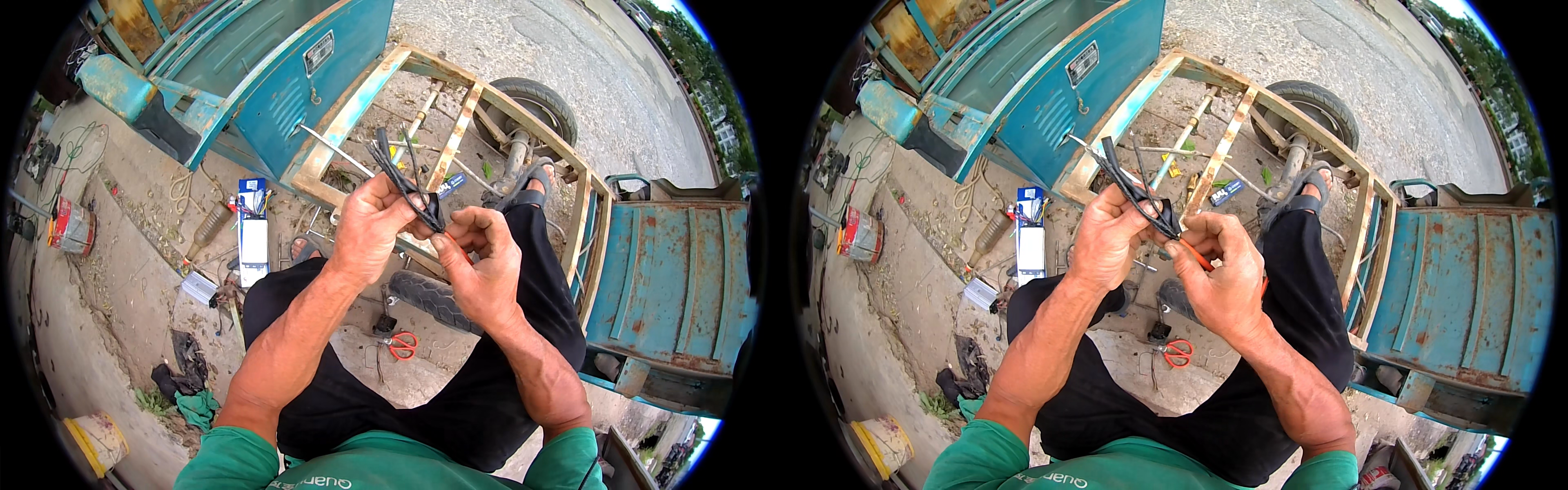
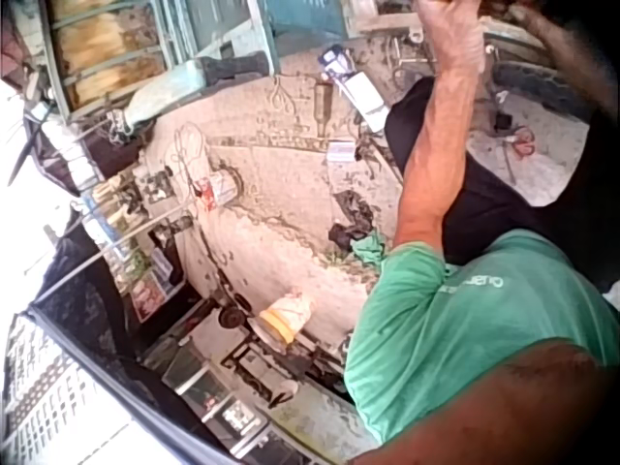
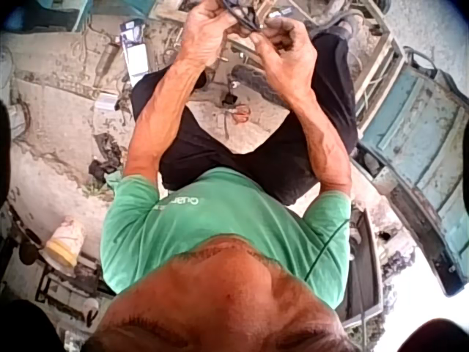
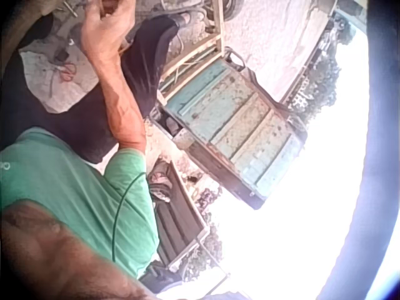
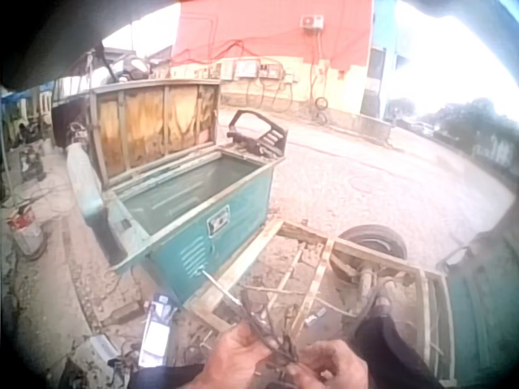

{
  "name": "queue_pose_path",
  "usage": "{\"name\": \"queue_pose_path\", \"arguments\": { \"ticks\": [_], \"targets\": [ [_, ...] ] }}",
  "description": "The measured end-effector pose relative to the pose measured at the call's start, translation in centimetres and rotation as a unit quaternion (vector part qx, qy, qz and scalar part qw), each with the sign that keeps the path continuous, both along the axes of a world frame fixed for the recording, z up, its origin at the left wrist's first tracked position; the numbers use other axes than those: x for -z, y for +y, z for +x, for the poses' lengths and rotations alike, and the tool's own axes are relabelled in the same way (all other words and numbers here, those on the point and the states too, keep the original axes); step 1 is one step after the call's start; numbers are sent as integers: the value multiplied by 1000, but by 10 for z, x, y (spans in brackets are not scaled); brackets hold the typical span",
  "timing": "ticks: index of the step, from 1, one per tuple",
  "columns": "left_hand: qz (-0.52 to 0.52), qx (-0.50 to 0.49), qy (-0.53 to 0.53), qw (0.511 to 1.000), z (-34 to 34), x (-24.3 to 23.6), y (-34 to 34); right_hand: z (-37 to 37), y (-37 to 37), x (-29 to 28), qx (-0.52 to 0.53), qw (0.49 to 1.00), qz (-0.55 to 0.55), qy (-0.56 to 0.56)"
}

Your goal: The person sits on the ground and uses scissors to cut the outer insulation of a black cable, then twists the exposed wires together. The person handles the cable and scissors throughout the clip.

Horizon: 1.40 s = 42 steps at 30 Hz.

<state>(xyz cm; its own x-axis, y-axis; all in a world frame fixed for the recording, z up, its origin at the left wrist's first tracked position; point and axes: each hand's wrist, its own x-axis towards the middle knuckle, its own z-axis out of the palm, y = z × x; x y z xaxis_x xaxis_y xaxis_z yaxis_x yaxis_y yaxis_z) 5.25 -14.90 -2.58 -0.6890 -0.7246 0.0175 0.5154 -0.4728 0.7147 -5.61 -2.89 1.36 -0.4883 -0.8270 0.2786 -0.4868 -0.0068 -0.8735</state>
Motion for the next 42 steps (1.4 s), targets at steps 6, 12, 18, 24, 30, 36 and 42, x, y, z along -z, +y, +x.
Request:
{"name": "queue_pose_path", "arguments": {
  "ticks": [6, 12, 18, 24, 30, 36, 42],
  "targets": [
    [-13, 56, -22, 998, 7, 6, -9, -6, -1, -10, -23, 990, 69, -125],
    [-27, 84, -30, 996, 11, 1, -13, -11, 2, -16, -34, 980, 113, -159],
    [-36, 101, -28, 994, 11, 3, -14, -14, 2, -23, -60, 964, 144, -217],
    [-58, 114, -43, 991, 10, -1, -12, -15, 4, -19, -52, 960, 139, -236],
    [-63, 115, -53, 990, 9, -2, -11, -15, 3, -20, -54, 958, 145, -242],
    [-49, 54, -34, 997, 8, -5, -11, -17, 3, -25, -67, 953, 165, -245],
    [-31, 19, -36, 999, 7, -3, -11, -17, 2, -25, -70, 957, 169, -224]
  ]
}}
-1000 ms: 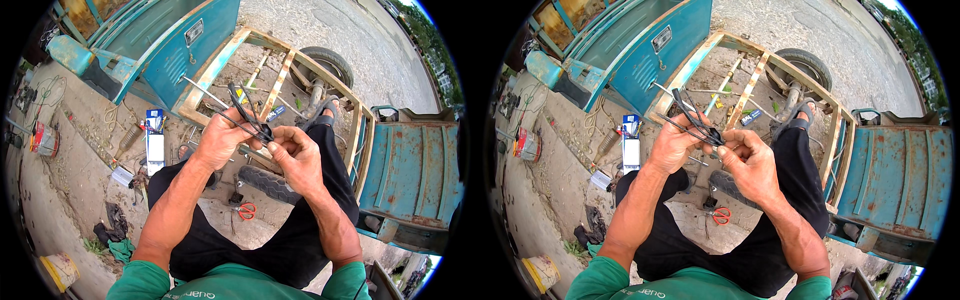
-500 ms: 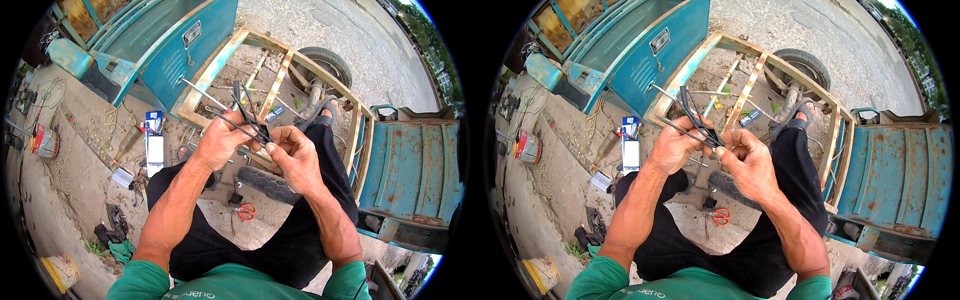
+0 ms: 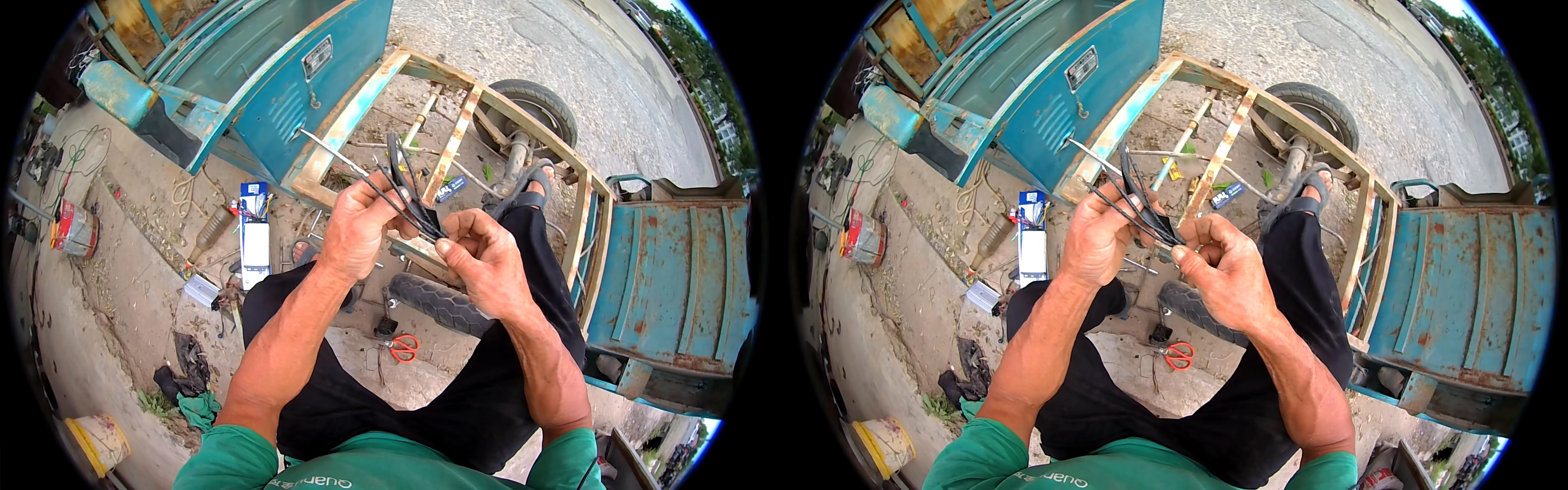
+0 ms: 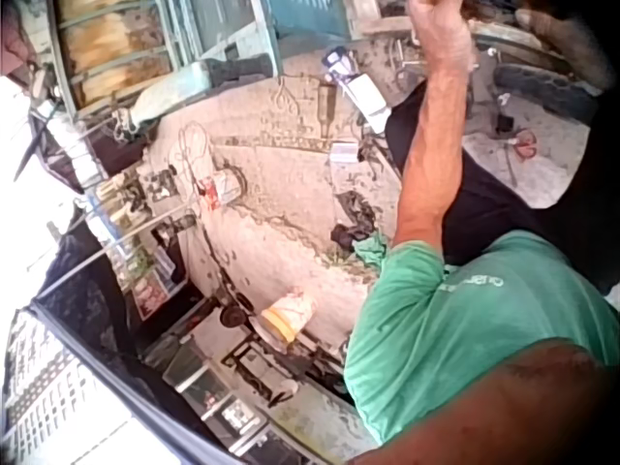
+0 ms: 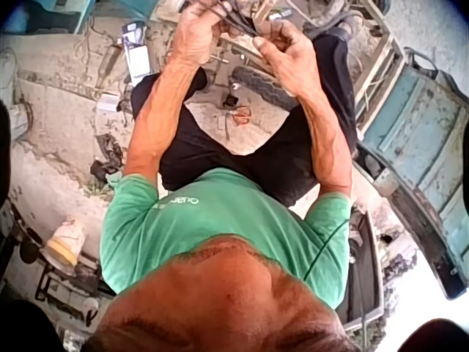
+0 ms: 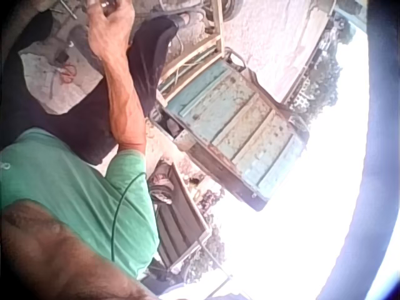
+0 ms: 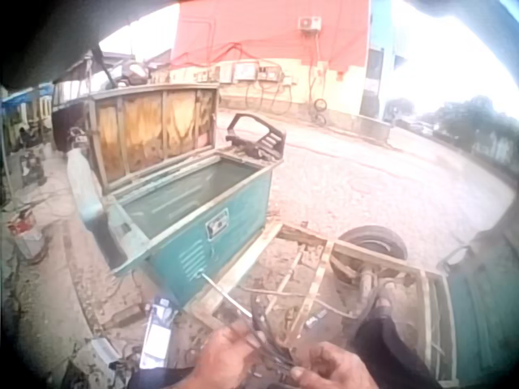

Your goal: The person sits on the ground and uses scissors to cut the outer insulation of a black cable, then twists the exposed wires together. The person handles the cable and scissors throughout the clip.

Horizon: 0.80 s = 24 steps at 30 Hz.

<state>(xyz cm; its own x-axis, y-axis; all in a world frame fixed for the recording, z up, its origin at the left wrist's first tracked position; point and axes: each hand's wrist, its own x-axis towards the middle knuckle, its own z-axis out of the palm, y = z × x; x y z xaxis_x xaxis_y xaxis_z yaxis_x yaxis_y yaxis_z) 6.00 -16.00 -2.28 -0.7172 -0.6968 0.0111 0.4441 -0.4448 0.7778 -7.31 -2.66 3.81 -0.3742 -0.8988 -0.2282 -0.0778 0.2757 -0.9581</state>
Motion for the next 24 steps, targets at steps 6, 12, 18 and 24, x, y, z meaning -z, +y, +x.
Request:
{"name": "queue_pose_path", "arguments": {
  "ticks": [6, 12, 18, 24],
  "targets": [
    [47, -6, -3, 999, 0, 0, 1, 2, 1, 3, -13, 999, 0, 45],
    [58, 12, 17, 998, 2, 3, -1, 2, 2, 1, -26, 995, 0, 98],
    [62, 52, 44, 996, 5, 1, -5, -1, 2, 2, -11, 996, 5, 85],
    [20, 78, 72, 994, 8, -6, -6, -1, 1, -4, -1, 999, 6, 47]
  ]
}}
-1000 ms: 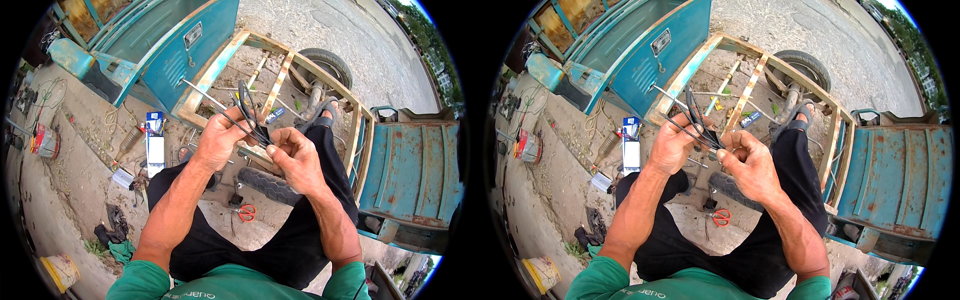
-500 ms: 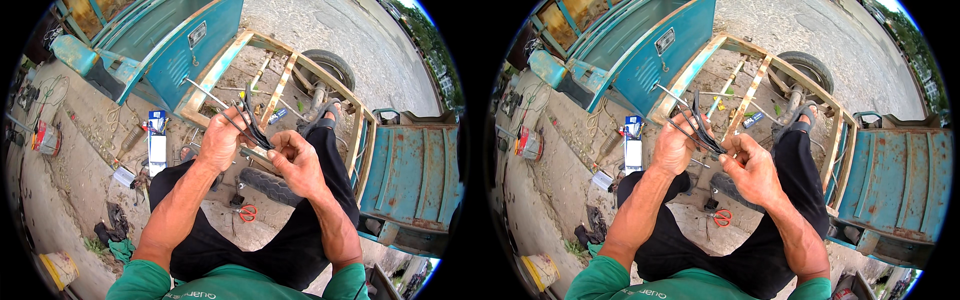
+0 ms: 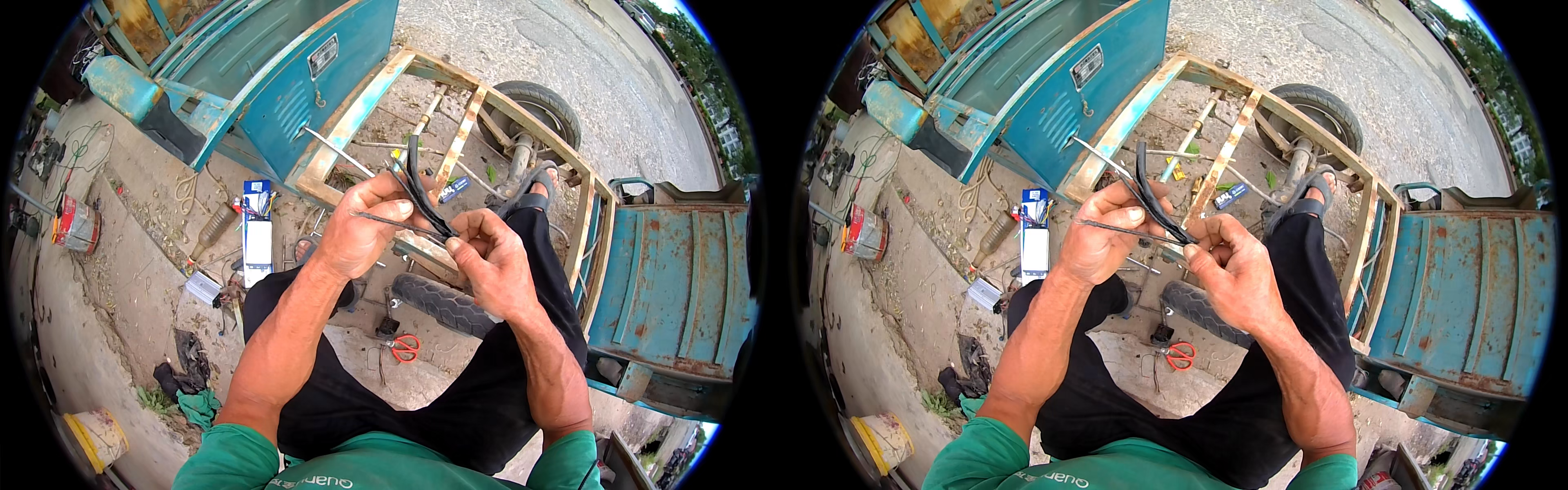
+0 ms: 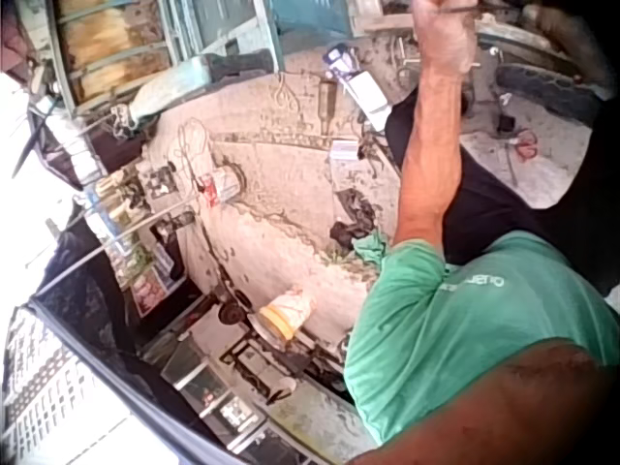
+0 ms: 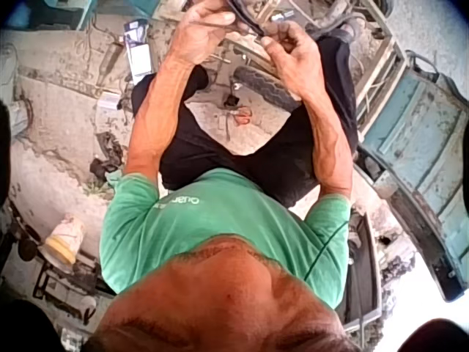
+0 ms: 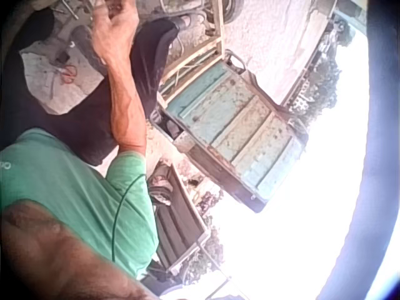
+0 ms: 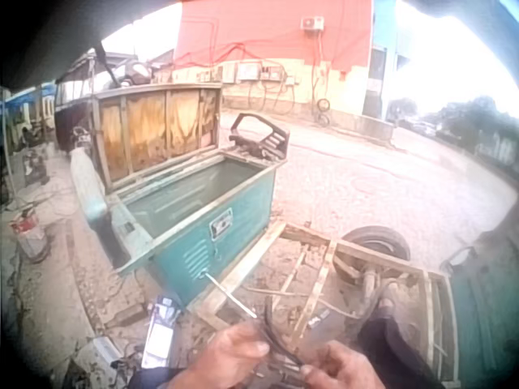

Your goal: The person sits on the ground and uses scissors to cut the outer insulation of a black cable, then twists the exposed wires together. The person handles the cable and scissors throughout the clip.

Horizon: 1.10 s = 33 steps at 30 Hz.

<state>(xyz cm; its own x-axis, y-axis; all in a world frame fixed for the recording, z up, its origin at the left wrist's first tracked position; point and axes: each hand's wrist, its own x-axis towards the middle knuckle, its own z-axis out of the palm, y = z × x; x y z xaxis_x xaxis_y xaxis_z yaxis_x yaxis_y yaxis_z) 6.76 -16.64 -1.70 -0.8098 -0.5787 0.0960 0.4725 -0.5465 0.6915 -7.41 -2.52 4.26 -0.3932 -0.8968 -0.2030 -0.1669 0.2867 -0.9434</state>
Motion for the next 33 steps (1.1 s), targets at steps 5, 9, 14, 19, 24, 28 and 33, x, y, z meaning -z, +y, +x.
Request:
{"name": "queue_pose_path", "arguments": {
  "ticks": [5, 9, 14, 19, 24, 28, 33],
  "targets": [
    [-31, 8, -14, 999, 2, -1, 0, -3, 0, 0, -4, 997, -9, -72],
    [-65, 30, -13, 997, 4, -3, 1, -5, 1, -5, -2, 993, 1, -114],
    [-70, 26, -25, 997, 2, 5, 1, -9, 3, 0, -41, 990, -3, -138],
    [-78, -6, -33, 996, -1, 10, 4, -11, 4, -7, -57, 985, 19, -161],
    [-90, -30, -26, 995, -2, 11, 2, -16, 8, 1, -51, 991, 21, -121],
    [-68, -27, -22, 997, -4, 5, 4, -16, 10, 1, -37, 997, 11, -68],
    [-67, -5, -15, 998, -5, 5, 6, -14, 12, 8, -24, 998, -19, -50]
  ]
}}
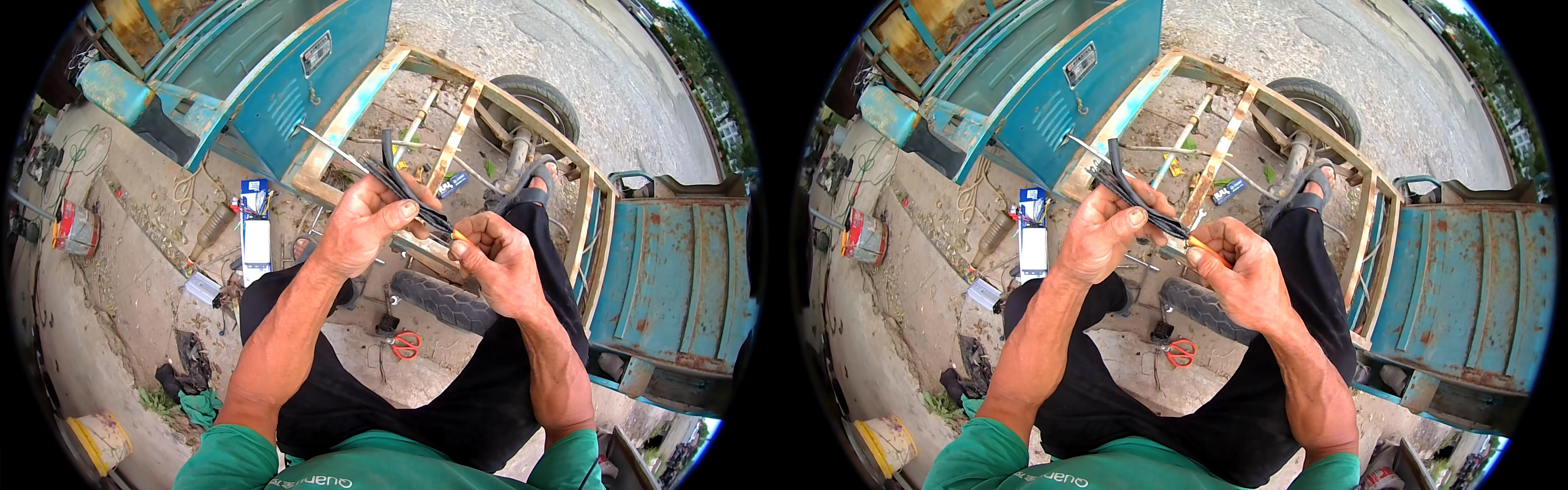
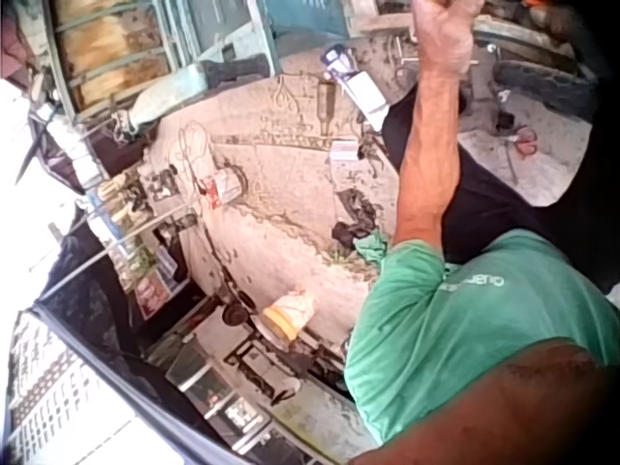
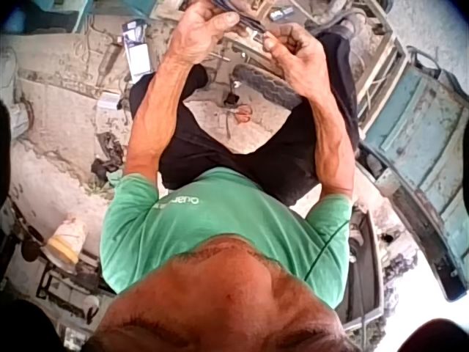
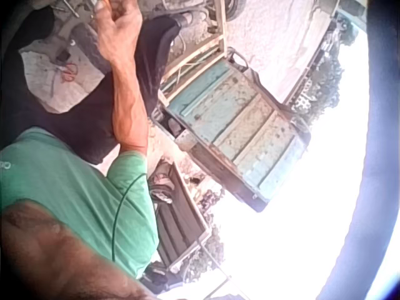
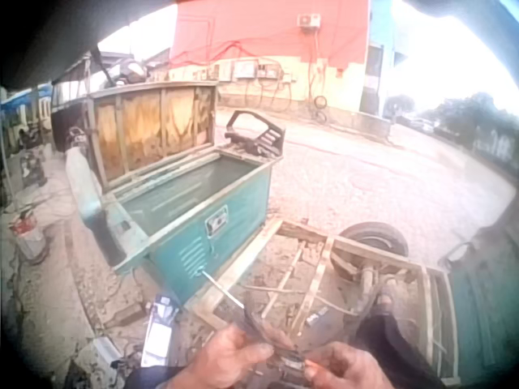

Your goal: The person sits on the ground and uses scissors to cut the outer insulation of a black cable, then twists the exposed wires together. The person handles the cable and scissors throughout the clip.

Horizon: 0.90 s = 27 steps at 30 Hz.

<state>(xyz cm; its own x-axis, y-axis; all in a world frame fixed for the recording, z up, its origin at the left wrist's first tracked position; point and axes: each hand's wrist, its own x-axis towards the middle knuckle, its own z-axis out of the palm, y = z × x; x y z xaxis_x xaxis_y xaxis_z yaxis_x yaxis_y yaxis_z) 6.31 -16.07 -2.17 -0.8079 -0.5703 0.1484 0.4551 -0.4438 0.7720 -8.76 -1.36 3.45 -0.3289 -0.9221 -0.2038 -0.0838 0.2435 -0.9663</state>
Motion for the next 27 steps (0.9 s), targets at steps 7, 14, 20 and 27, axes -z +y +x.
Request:
{"name": "queue_pose_path", "arguments": {
  "ticks": [7, 14, 20, 27],
  "targets": [
    [-5, 11, -25, 1000, 1, 3, 3, 1, 0, 0, 1, 1000, -12, 11],
    [-9, 18, -21, 1000, 1, 6, 3, 1, 2, 5, -8, 999, -37, 30],
    [-2, 7, -32, 999, -1, 2, 5, 9, -5, -8, 44, 999, -4, -13],
    [-18, 1, -76, 997, -3, -1, 8, 9, -9, -3, 26, 998, -25, 46]
  ]
}}
